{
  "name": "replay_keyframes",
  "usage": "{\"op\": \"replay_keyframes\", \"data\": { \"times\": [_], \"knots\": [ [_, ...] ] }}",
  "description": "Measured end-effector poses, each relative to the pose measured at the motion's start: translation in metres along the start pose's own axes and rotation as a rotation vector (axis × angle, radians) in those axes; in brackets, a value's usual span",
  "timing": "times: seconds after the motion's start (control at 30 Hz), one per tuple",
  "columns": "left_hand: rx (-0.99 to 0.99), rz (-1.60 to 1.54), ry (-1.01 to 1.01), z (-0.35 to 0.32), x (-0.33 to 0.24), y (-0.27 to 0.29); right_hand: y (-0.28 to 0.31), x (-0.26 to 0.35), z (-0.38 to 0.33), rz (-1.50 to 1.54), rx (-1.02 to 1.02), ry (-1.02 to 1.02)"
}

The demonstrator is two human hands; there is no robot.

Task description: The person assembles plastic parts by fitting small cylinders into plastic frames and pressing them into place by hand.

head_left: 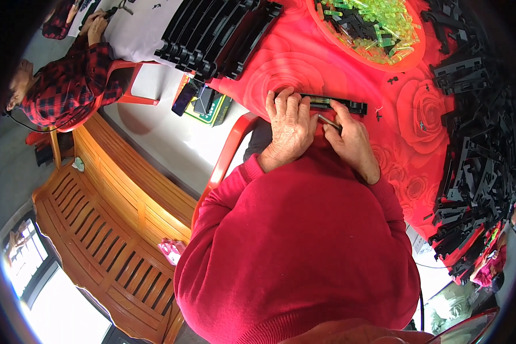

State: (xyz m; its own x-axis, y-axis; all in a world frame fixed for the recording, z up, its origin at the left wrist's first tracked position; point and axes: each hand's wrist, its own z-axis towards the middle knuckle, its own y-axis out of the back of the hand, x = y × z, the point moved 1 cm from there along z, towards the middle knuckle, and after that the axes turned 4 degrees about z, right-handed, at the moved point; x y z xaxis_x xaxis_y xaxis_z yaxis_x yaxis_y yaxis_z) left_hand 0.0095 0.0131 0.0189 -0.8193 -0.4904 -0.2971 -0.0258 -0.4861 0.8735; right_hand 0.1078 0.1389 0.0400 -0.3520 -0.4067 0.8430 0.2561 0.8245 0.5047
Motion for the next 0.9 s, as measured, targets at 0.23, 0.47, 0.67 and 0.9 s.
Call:
{"op": "replay_keyframes", "data": {
  "times": [0.23,0.47,0.67,0.9],
  "knots": [
    [-0.017,-0.017,-0.022,0.002,0.002,0.002,-0.001,-0.001,0.001,-0.07,0.013,-0.006],
    [0.011,0.106,-0.054,-0.001,0.0,-0.004,-0.013,-0.001,-0.003,-0.277,-0.041,0.06],
    [-0.017,0.004,-0.019,-0.002,0.001,-0.004,-0.013,-0.003,-0.002,-0.33,-0.069,0.113],
    [-0.005,-0.07,-0.02,-0.001,0.004,0.0,-0.013,-0.002,-0.001,-0.349,-0.075,0.127]
  ]
}}
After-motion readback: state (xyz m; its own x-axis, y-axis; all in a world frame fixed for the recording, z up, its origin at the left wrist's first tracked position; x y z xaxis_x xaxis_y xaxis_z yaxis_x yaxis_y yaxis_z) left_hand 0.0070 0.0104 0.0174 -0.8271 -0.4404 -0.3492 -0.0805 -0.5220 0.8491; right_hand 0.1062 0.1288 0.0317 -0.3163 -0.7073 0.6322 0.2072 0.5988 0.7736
